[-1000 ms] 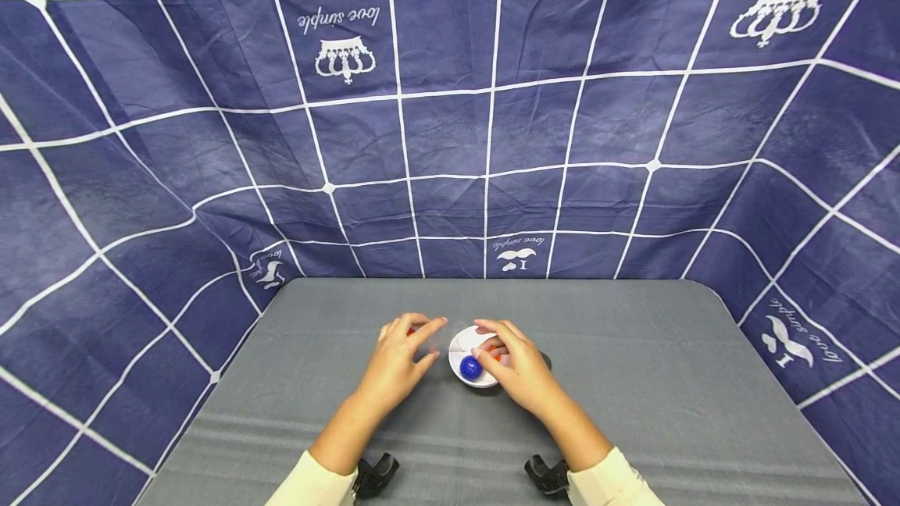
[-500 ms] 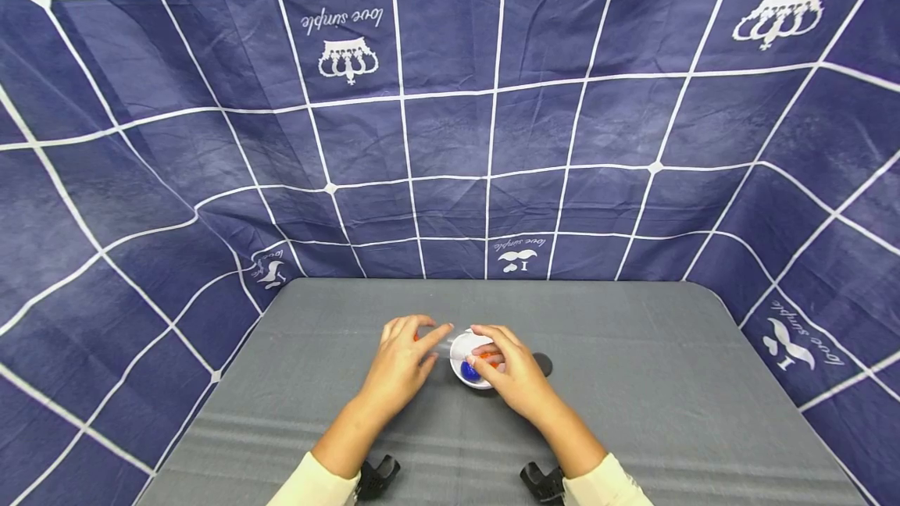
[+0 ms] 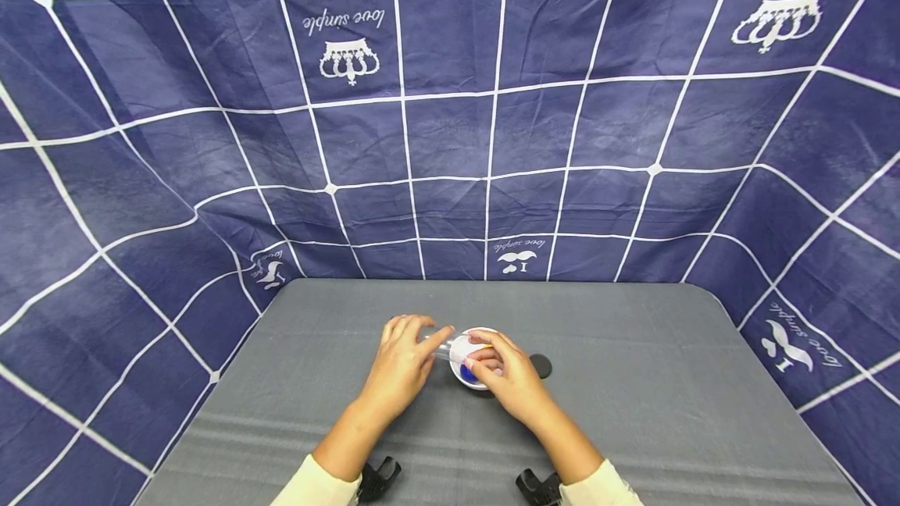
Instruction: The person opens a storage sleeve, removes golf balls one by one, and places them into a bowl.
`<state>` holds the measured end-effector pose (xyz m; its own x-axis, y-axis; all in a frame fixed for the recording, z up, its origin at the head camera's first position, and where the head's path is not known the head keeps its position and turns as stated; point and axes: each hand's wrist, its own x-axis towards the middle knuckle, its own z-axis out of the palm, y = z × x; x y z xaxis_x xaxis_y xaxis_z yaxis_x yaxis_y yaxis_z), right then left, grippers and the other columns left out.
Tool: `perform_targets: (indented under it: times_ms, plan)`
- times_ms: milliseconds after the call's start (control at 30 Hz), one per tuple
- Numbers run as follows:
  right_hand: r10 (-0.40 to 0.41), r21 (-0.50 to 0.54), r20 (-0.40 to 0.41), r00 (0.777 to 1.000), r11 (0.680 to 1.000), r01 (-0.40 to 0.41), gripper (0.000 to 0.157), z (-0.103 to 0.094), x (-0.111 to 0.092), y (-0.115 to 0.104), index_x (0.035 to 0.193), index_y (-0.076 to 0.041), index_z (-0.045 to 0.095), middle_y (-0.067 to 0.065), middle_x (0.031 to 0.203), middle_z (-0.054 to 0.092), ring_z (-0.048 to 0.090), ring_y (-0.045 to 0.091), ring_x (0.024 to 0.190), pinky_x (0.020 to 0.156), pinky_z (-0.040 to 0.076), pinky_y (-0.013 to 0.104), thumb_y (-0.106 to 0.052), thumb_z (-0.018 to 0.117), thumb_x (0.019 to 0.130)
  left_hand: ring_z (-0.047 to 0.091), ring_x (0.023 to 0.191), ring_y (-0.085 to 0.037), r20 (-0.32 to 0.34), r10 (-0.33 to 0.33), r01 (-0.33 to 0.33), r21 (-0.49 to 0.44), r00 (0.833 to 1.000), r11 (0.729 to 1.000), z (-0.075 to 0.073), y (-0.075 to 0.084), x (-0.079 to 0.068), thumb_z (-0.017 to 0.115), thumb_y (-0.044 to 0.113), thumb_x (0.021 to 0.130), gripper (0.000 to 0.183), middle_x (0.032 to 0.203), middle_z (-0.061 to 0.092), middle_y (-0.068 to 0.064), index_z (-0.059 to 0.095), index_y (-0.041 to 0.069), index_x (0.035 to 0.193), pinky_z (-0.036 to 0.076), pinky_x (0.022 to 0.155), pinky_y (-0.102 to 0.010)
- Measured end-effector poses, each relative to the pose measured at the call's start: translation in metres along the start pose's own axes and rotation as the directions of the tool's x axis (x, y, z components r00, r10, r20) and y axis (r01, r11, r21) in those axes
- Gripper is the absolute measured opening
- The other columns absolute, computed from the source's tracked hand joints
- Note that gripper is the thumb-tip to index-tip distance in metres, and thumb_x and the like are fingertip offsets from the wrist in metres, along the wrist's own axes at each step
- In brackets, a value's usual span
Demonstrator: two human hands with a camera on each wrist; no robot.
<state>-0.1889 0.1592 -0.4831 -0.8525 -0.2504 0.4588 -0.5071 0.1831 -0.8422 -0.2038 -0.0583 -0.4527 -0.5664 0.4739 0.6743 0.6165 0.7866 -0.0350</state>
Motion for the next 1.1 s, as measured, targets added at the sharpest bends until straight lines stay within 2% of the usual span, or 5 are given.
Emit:
perform_targets:
  times_ms: [300,600,833,1100]
  plan:
    - [0.041,0.064,-0.003,0.999,0.997,-0.041,0.044,0.0017,-0.0006,-0.0020,0.132,0.010,0.055,0.031,0.125,0.061,0.069,0.007,0.103,0.088,0.057,0.020,-0.002,0.070,0.093,0.060,0.107,-0.023,-0.011,0.011,-0.011,0.028,1.000,1.000,0.0005,0.0003,0.0001,0.080,0.003,0.070,0.058,0.109,0.064,-0.001,0.071,0.029,0.121,0.043,0.103,-0.046]
    - [0.043,0.047,-0.005,0.999,0.998,-0.042,0.042,0.0021,-0.0017,-0.0024,0.132,0.006,0.056,0.027,0.126,0.061,0.068,0.003,0.101,0.086,0.057,0.019,-0.003,0.069,0.093,0.060,0.110,-0.024,0.015,-0.006,0.006,0.001,1.000,1.000,0.0006,0.0001,-0.0007,0.082,0.003,0.071,0.060,0.113,0.065,-0.004,0.070,0.029,0.123,0.042,0.104,-0.048]
    - [0.079,0.013,-0.028,0.996,0.997,-0.079,0.046,0.0034,-0.0009,-0.0052,0.133,0.005,0.056,0.023,0.115,0.063,0.065,0.000,0.094,0.080,0.058,0.019,-0.002,0.072,0.090,0.060,0.110,-0.024,0.019,-0.003,0.003,-0.003,1.000,1.000,-0.0011,0.0004,-0.0013,0.081,0.001,0.070,0.061,0.113,0.065,-0.004,0.070,0.028,0.124,0.042,0.105,-0.049]
    - [0.062,-0.008,-0.030,0.998,0.998,-0.062,0.046,0.0036,-0.0011,-0.0046,0.132,0.007,0.057,0.022,0.112,0.063,0.065,-0.001,0.091,0.077,0.058,0.019,-0.002,0.073,0.090,0.060,0.110,-0.024,0.008,-0.016,0.016,-0.022,1.000,1.000,0.0000,-0.0004,-0.0022,0.082,0.002,0.070,0.061,0.114,0.066,-0.004,0.071,0.029,0.123,0.042,0.104,-0.048]
